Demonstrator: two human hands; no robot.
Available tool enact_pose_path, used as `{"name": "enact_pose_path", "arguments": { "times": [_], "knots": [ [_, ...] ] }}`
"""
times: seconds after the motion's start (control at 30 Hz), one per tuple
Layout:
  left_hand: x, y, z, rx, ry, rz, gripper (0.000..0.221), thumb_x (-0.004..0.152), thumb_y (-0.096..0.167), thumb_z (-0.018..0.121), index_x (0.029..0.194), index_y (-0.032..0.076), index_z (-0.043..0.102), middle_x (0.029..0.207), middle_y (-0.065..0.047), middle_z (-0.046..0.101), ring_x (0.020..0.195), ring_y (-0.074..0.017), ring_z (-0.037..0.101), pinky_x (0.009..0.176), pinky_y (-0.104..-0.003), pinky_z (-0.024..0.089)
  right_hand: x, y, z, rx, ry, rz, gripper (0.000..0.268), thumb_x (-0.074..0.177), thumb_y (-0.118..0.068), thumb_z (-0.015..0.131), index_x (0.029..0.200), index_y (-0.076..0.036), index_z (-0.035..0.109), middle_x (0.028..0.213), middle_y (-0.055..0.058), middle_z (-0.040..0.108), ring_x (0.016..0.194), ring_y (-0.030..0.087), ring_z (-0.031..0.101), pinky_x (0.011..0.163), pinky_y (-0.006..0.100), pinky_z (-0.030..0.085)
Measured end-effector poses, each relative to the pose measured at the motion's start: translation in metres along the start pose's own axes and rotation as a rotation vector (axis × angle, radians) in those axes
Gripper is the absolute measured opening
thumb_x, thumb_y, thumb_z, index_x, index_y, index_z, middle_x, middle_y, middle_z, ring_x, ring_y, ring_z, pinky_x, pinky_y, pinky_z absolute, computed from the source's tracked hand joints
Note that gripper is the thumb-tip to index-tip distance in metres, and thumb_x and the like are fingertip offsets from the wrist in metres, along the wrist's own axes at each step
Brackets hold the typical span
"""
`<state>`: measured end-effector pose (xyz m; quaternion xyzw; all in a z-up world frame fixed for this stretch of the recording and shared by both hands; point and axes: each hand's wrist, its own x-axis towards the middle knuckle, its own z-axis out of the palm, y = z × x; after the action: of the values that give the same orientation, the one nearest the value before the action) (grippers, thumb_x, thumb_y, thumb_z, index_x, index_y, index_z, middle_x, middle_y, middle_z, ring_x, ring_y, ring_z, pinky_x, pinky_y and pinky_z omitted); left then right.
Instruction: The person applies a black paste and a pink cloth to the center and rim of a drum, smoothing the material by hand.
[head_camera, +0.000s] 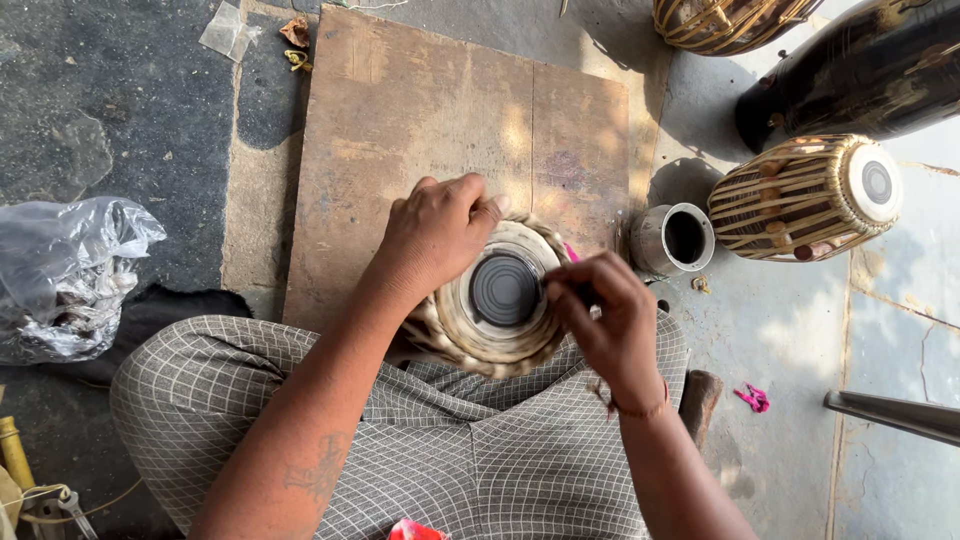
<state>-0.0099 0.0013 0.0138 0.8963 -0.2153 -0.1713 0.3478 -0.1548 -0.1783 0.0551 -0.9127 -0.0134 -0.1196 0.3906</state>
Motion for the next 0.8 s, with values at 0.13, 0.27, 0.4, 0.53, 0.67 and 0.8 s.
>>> {"name": "enact_pose_path", "arguments": {
  "times": [0.13,0.27,0.4,0.53,0.67,0.8],
  "knots": [
    [0.009,-0.007,0.007,-0.194,0.085,0.284,0.047,0.100,0.049,0.057,0.121,0.008,0.067,0.123,-0.015,0.069,0.119,-0.0353,0.065,0.095,-0.053,0.052,0.018,0.015,-0.002,0.070,-0.015,-0.050,0.010,0.095,-0.003,0.076,0.105,-0.003,0.075,0.099,0.002,0.070,0.086,0.008,0.068,0.074,0.023,0.056],
    [0.015,-0.012,0.011,-0.353,-0.199,0.134,0.046,0.100,0.051,0.049,0.125,0.019,0.071,0.117,-0.005,0.077,0.113,-0.0237,0.073,0.095,-0.044,0.058,0.028,0.017,-0.004,0.042,-0.078,-0.077,0.012,0.094,-0.004,0.076,0.106,-0.003,0.075,0.100,0.003,0.070,0.082,0.007,0.068,0.071,0.021,0.056],
    [0.014,-0.008,0.007,-0.329,-0.212,0.122,0.045,0.102,0.050,0.048,0.126,0.019,0.070,0.114,-0.007,0.078,0.109,-0.0224,0.075,0.095,-0.042,0.059,0.034,0.016,-0.008,0.048,-0.103,-0.097,0.012,0.094,-0.005,0.077,0.106,-0.003,0.075,0.100,0.003,0.070,0.084,0.007,0.070,0.072,0.022,0.058],
    [0.012,-0.006,0.004,-0.321,-0.216,0.125,0.044,0.102,0.049,0.048,0.126,0.021,0.070,0.115,-0.007,0.077,0.109,-0.0225,0.074,0.095,-0.043,0.058,0.039,0.012,-0.012,-0.059,-0.108,-0.147,0.013,0.092,-0.006,0.079,0.105,-0.005,0.076,0.097,0.003,0.070,0.078,0.009,0.068,0.067,0.023,0.056],
    [0.011,-0.006,0.003,-0.309,-0.230,0.115,0.043,0.102,0.049,0.048,0.127,0.021,0.070,0.115,-0.007,0.077,0.109,-0.0226,0.074,0.095,-0.043,0.057,0.046,0.002,-0.014,-0.127,-0.172,-0.196,0.014,0.091,-0.007,0.080,0.104,-0.008,0.076,0.096,0.002,0.070,0.078,0.011,0.069,0.066,0.026,0.057],
    [0.010,-0.006,0.002,-0.328,-0.212,0.132,0.042,0.102,0.047,0.048,0.126,0.021,0.070,0.114,-0.007,0.078,0.108,-0.0222,0.075,0.095,-0.042,0.059,0.053,-0.008,-0.013,-0.193,-0.245,-0.294,0.017,0.090,-0.008,0.080,0.106,-0.010,0.076,0.096,0.004,0.067,0.080,0.016,0.071,0.064,0.029,0.059]
  ]
}}
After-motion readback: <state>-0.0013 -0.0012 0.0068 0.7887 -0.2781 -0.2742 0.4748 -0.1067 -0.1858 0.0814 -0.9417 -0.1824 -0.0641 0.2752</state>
